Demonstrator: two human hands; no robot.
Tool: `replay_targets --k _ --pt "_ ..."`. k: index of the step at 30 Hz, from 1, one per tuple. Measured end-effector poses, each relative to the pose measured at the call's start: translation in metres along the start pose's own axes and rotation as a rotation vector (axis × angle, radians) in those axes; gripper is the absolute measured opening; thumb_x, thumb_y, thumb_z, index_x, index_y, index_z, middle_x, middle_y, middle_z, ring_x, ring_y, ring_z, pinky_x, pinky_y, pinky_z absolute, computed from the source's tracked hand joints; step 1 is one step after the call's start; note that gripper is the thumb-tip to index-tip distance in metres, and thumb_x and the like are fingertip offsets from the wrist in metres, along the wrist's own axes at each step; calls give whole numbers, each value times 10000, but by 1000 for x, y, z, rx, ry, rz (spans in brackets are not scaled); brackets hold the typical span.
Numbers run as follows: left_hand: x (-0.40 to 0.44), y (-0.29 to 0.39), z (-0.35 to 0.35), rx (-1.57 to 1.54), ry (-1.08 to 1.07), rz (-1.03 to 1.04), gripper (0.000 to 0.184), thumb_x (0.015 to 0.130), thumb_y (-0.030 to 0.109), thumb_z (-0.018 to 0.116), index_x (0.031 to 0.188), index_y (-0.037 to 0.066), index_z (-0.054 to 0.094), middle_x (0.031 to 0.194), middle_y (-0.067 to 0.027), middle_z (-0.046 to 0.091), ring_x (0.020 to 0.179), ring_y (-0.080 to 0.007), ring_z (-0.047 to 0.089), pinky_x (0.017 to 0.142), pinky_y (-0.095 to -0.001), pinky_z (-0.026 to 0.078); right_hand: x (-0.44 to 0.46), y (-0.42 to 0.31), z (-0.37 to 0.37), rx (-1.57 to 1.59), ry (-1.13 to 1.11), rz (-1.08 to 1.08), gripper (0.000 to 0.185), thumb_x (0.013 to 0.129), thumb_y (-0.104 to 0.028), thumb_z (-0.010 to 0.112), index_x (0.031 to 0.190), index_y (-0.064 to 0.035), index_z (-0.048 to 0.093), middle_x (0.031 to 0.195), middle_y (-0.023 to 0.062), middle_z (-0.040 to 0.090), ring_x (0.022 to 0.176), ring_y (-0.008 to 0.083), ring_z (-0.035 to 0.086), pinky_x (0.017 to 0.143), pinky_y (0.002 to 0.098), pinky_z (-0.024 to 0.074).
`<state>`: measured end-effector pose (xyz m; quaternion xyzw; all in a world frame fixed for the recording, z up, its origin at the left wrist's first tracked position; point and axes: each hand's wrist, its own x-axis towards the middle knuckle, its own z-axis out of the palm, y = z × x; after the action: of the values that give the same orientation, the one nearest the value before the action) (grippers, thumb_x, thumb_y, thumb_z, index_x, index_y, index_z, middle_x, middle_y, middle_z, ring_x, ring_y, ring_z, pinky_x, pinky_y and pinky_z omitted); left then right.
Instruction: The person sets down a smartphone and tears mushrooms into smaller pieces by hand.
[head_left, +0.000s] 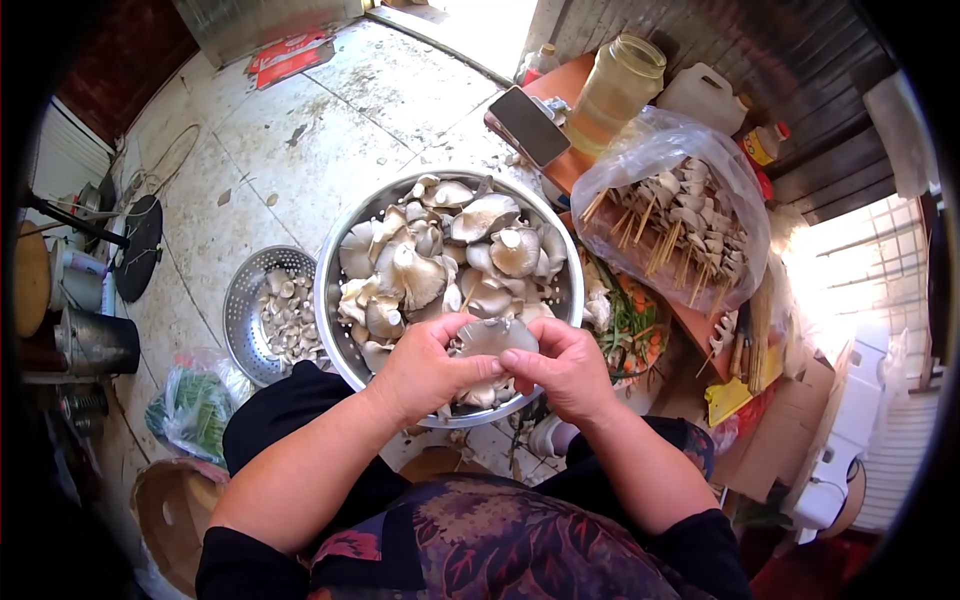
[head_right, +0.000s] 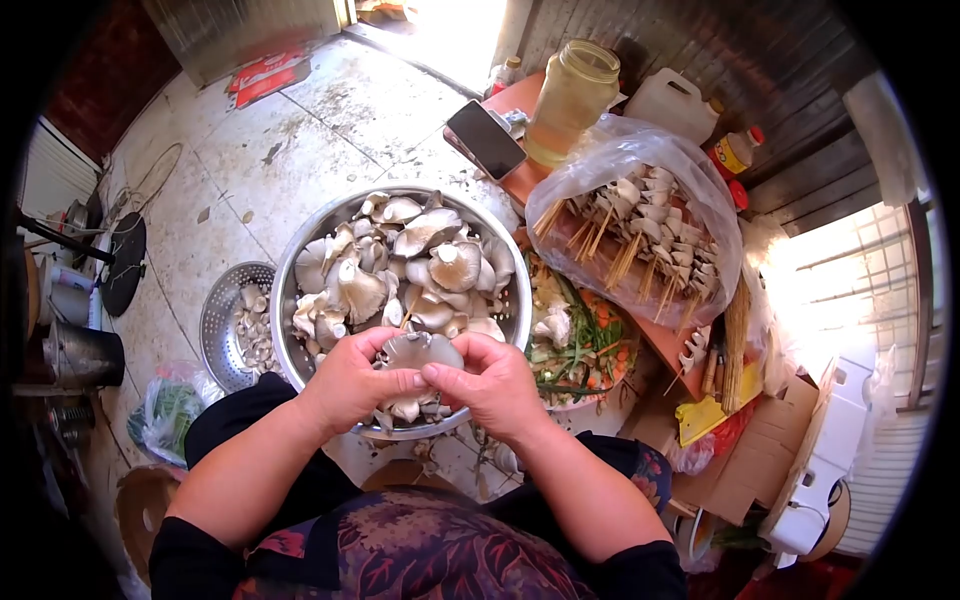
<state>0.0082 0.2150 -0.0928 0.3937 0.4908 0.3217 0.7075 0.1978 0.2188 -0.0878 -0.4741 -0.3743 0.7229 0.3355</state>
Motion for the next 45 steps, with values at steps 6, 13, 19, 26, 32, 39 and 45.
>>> replay_targets --k 6,13,19,26,32,39,45 --pt "1 2 -4 -132 -61 -130 387 770 133 752 1108 5 614 933 -43 655 817 -86 598 730 -230 487 -1 3 -2 -51 -19 16 198 791 -192 751 833 -40 631 714 -11 602 587 56 538 540 203 454" --pt "2 0 -7 -310 -128 -199 393 769 82 725 1131 3 595 970 -62 655 840 -118 620 761 -251 501 -2 6 -3 39 -51 42 183 786 -163 746 837 -30 631 724 7 616 593 71 554 554 212 458" --pt "5 -3 -8 -292 -179 -215 510 758 81 727 1214 -19 524 1038 -95 646 915 -150 624 828 -289 495 -3 10 1 75 46 47 194 725 -104 739 835 -2 615 705 50 617 549 128 573 499 238 455" --pt "7 -4 -8 -423 -226 -157 495 774 75 716 1223 -1 522 1026 -81 646 879 -131 633 777 -266 513 -2 13 3 202 100 -33 170 732 -58 720 834 -6 594 729 71 623 538 144 569 488 255 485" --pt "7 -4 -10 -322 -96 24 438 793 124 715 1182 -6 561 1001 -52 642 860 -86 598 753 -232 492 2 7 7 234 169 -85 202 759 -83 716 892 -20 576 751 47 615 555 131 567 503 253 495" --pt "3 1 -8 204 150 235 336 715 180 740 955 22 566 849 -74 625 762 -140 567 698 -309 469 7 5 0 218 86 -20 289 752 -72 720 992 -22 566 774 44 616 565 124 576 503 230 490" --pt "3 -9 -4 308 -55 134 292 695 176 723 905 23 588 775 -43 612 726 -109 547 670 -283 456 4 11 6 -9 64 1 292 699 -98 786 906 -17 597 702 56 624 502 120 545 437 229 429"
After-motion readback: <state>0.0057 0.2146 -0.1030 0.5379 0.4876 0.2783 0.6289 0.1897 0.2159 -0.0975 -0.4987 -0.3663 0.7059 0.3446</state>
